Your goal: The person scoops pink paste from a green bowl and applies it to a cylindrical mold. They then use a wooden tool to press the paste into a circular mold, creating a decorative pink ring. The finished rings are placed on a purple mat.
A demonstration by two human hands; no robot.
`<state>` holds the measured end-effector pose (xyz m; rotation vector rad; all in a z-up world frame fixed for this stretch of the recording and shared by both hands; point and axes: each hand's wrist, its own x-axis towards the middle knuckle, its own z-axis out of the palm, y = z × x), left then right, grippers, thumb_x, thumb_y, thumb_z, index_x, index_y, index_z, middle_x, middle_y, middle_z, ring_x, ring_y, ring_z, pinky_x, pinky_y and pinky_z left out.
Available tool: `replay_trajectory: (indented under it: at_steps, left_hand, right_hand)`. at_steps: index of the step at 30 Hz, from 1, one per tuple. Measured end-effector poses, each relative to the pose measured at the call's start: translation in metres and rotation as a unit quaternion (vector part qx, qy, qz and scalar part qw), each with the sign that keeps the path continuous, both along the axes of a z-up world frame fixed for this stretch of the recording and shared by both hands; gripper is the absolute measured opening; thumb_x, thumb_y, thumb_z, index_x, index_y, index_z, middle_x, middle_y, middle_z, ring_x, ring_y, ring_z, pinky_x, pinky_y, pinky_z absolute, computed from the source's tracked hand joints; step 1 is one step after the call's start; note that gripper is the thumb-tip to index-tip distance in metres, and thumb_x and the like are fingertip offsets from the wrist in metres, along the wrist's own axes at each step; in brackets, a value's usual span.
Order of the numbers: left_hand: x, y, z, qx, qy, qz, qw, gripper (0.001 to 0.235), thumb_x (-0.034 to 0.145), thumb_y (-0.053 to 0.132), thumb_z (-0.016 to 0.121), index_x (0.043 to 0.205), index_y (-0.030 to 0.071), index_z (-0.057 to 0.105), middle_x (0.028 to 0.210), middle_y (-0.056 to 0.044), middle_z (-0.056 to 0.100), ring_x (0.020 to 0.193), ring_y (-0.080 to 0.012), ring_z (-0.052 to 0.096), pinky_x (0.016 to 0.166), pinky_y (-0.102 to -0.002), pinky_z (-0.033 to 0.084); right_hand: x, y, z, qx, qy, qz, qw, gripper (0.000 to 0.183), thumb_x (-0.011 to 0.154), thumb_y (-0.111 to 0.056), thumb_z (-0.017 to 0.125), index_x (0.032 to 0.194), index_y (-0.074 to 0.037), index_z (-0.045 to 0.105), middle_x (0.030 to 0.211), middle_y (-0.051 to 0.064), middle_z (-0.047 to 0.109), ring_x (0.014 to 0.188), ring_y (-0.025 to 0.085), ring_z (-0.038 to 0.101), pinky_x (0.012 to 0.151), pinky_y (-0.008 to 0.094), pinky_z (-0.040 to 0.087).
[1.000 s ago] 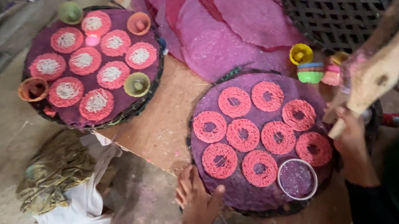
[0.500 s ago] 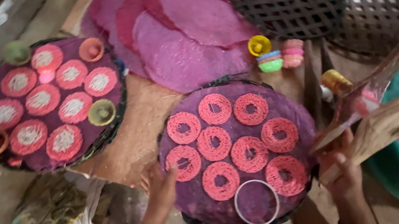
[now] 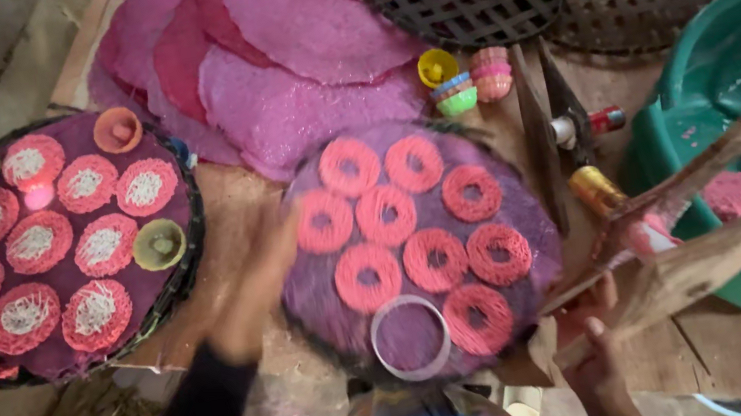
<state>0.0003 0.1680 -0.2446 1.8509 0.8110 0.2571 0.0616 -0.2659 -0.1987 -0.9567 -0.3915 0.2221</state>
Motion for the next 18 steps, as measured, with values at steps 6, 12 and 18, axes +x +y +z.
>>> replay_trajectory:
  at_steps: [6,12,18]
  left_hand:
    - [0.083,0.047,-0.003,0.257,-0.033,0.040,0.965,0.075,0.102,0.053,0.060,0.143,-0.009,0.044,0.142,-0.036,0.044,0.131,-0.0490,0.041,0.105,-0.051,0.036]
    - [0.070,-0.051,0.106,0.129,-0.304,-0.056,0.942,0.099,0.083,0.046,0.081,0.160,0.006,0.033,0.144,-0.017,0.055,0.134,-0.0334,0.054,0.115,-0.047,0.045]
    - [-0.003,-0.076,0.194,-0.339,-0.542,-0.223,0.736,0.102,0.101,0.071,0.060,0.164,0.000,0.022,0.141,-0.014,0.051,0.132,-0.0267,0.047,0.102,-0.035,0.039]
  right_hand:
    - [-0.024,-0.003,-0.009,-0.069,0.044,0.025,0.996,0.095,0.086,-0.040,0.074,0.164,-0.011,0.027,0.144,0.015,0.048,0.132,0.029,0.051,0.110,0.046,0.039]
    - [0.003,-0.045,0.067,-0.258,-0.005,0.192,0.947,0.103,0.080,-0.043,0.078,0.163,-0.009,0.026,0.151,0.014,0.043,0.138,0.028,0.047,0.113,0.045,0.036]
    - [0.061,-0.036,0.134,-0.472,0.048,0.472,0.743,0.111,0.074,-0.046,0.082,0.161,-0.007,0.025,0.158,0.013,0.038,0.144,0.027,0.043,0.115,0.043,0.033]
